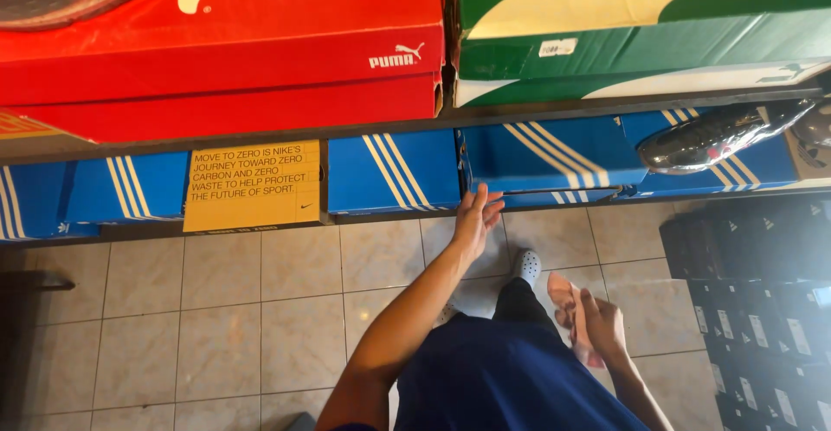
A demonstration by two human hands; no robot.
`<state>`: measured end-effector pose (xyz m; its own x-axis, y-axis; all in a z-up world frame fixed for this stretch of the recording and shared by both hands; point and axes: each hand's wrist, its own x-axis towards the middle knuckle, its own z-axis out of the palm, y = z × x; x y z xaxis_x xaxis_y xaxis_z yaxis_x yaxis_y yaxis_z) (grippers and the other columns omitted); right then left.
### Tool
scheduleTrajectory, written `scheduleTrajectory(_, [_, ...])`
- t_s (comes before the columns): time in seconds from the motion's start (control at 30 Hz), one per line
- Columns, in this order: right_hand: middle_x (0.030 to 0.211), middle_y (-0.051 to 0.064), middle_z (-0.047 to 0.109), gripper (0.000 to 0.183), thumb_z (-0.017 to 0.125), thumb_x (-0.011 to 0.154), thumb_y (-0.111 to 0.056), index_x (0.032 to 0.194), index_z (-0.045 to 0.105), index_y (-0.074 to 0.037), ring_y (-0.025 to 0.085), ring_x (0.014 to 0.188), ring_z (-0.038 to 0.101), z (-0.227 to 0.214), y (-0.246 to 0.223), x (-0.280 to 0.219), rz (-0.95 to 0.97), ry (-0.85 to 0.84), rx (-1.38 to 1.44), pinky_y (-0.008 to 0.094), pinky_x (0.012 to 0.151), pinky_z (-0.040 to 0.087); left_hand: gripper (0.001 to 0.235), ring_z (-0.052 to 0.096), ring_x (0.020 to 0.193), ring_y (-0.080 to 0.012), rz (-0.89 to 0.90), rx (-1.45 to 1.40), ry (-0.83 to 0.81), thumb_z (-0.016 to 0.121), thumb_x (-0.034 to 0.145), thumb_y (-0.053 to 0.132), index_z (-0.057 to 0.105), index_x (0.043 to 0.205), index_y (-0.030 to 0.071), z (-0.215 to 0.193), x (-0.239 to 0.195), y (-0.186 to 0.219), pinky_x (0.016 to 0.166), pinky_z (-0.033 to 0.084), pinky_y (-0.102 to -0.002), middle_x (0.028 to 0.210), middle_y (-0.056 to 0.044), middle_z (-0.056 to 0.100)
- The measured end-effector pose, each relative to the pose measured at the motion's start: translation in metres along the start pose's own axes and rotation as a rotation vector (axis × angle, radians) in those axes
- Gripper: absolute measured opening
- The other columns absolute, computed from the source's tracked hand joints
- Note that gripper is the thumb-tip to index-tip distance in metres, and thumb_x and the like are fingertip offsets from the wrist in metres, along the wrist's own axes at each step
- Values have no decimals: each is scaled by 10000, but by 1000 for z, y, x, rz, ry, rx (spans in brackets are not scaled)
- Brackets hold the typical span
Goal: Cleaning and wiping down multiple pairs of shoes with a cloth in a storage area.
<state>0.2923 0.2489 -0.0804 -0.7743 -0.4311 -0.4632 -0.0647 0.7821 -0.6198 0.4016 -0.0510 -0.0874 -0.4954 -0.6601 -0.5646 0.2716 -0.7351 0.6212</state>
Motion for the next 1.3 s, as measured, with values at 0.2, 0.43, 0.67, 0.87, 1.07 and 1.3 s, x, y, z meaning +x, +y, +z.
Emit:
scheduleTrajectory(0.2, [979,216,743,247,687,983,-344,990,756,-106,451,1025,689,-13,-89,78,-485,147,-74,542,811,504,476,760,893,-210,181,163,-92,721,952,595,606,1048,144,45,29,80,665,559,-233,1088,-140,758])
scheduleTrajectory(0.43, [1370,150,671,603,668,889,-493,1422,586,-222,427,1245,642,-5,-243,170,-527,-163,-758,585,1000,512,412,781,756,-273,170,177,-15,666,988,445,642,1160,71,57,135,80,440,527,-221,989,-180,774])
scheduleTrajectory(0.67, [1210,129,788,608,744,767,-500,1308,730,-224,356,1163,732,47,-244,241,-564,-329,-1267,538,934,565,397,777,681,-265,122,272,38,596,1004,441,723,972,67,78,79,108,373,519,-223,904,-183,780])
scheduleTrajectory(0.87, [1203,127,802,507,700,872,-441,1339,721,-246,358,1129,757,-51,-280,168,-681,-200,-1194,473,936,596,600,734,540,-236,241,458,-46,620,962,600,734,717,65,54,43,103,330,528,-254,641,-129,729])
scheduleTrajectory(1.07, [1405,84,686,530,746,902,-366,1402,682,-200,329,1062,722,-92,-168,128,-898,154,-592,470,806,598,697,561,404,-145,185,668,-243,404,1016,601,596,587,86,52,-16,129,438,389,-239,484,-63,590])
scheduleTrajectory(1.3, [1275,162,718,600,823,786,-125,1355,652,-48,268,1030,737,-97,-40,28,-709,18,-150,341,784,635,712,591,538,-109,3,616,-203,366,865,823,603,742,164,-21,-40,16,537,451,-220,645,5,622])
